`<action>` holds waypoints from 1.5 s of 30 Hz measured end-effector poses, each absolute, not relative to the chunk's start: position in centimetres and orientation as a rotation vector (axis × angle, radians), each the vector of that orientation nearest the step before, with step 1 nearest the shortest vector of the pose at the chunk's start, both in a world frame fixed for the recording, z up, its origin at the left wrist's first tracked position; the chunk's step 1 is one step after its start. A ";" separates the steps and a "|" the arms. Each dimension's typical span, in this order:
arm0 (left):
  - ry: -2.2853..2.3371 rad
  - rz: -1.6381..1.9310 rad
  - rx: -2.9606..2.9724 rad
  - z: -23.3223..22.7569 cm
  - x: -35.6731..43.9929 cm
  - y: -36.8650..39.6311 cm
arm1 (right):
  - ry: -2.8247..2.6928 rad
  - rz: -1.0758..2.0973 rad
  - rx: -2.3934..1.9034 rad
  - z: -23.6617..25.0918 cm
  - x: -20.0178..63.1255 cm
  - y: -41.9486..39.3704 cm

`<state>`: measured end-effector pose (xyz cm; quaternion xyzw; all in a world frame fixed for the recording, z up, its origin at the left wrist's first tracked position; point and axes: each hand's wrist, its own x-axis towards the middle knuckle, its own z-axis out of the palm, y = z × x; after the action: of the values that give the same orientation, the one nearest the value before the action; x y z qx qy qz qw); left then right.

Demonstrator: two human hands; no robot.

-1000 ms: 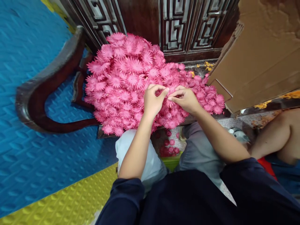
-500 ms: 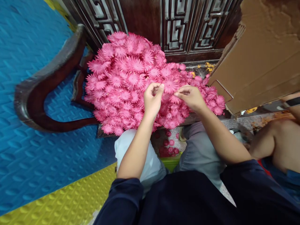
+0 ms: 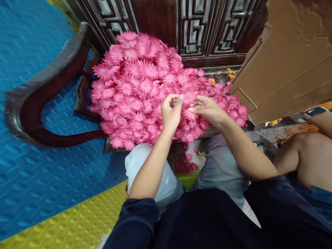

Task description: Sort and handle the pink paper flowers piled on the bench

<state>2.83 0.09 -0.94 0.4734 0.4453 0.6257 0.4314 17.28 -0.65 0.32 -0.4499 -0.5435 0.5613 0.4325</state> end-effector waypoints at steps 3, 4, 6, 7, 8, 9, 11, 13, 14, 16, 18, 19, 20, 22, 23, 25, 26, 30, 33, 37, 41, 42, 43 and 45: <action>1.093 1.502 1.219 -1.2 3.0 0.1 | -1.260 1.402 -1.150 0.6 17.3 -0.7; 1.084 1.477 1.228 -1.2 3.0 0.1 | -1.239 1.396 -1.167 0.6 17.4 -0.7; 1.053 1.428 1.257 -1.2 2.9 0.1 | -1.225 1.384 -1.197 0.8 17.6 -0.7; 1.035 1.410 1.282 -1.2 2.9 0.1 | -1.227 1.383 -1.201 0.9 17.6 -0.6; 1.022 1.396 1.313 -1.2 2.8 0.1 | -1.228 1.391 -1.200 0.9 17.6 -0.6; 1.016 1.383 1.343 -1.1 2.8 0.1 | -1.223 1.406 -1.193 0.9 17.6 -0.6; 1.024 1.363 1.370 -1.0 2.7 0.1 | -1.189 1.447 -1.174 0.9 17.5 -0.7; 1.022 1.347 1.352 -1.0 2.7 0.2 | -1.136 1.491 -1.155 0.9 17.4 -0.7; 1.014 1.345 1.336 -1.1 2.7 0.2 | -1.112 1.509 -1.145 0.9 17.4 -0.7; 0.995 1.346 1.317 -1.1 2.7 0.3 | -1.088 1.536 -1.132 0.9 17.4 -0.7; 0.990 1.354 1.323 -1.1 2.7 0.3 | -1.093 1.552 -1.131 0.9 17.3 -0.7; 0.994 1.364 1.331 -1.1 2.7 0.3 | -1.103 1.558 -1.133 0.9 17.4 -0.7; 0.999 1.377 1.341 -1.0 2.6 0.4 | -1.116 1.563 -1.136 1.0 17.4 -0.8; 1.014 1.406 1.349 -0.9 2.6 0.5 | -1.138 1.565 -1.144 1.0 17.4 -0.8; 1.021 1.418 1.346 -0.9 2.6 0.5 | -1.145 1.564 -1.149 1.0 17.4 -0.8; 1.031 1.428 1.334 -1.0 2.6 0.5 | -1.138 1.561 -1.164 1.0 17.4 -0.8; 1.030 1.432 1.328 -1.1 2.6 0.4 | -1.126 1.560 -1.172 0.9 17.4 -0.8; 1.046 1.481 1.337 -1.2 2.6 0.4 | -1.113 1.541 -1.202 1.1 17.4 -0.8; 1.218 1.655 1.371 -0.2 1.6 1.5 | -1.203 1.395 -1.273 1.3 18.3 -0.6; 1.615 1.949 1.386 2.2 -1.8 5.0 | -1.242 0.800 -1.434 0.4 22.0 1.0; 1.970 1.923 1.400 2.5 -4.8 6.8 | -1.120 0.299 -1.613 -1.4 27.4 3.2; 2.058 1.893 1.378 2.3 -5.0 6.6 | -1.061 0.222 -1.659 -1.8 28.6 3.5; 2.124 1.875 1.364 2.0 -5.1 6.2 | -1.013 0.160 -1.703 -2.0 29.6 3.7; 2.170 1.865 1.360 1.6 -4.8 5.1 | -0.958 0.070 -1.766 -2.1 31.4 3.7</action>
<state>-4.80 5.12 1.60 0.4293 0.6849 0.5886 -0.0133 31.42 3.74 -2.11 -0.7415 -0.4025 0.0295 0.5360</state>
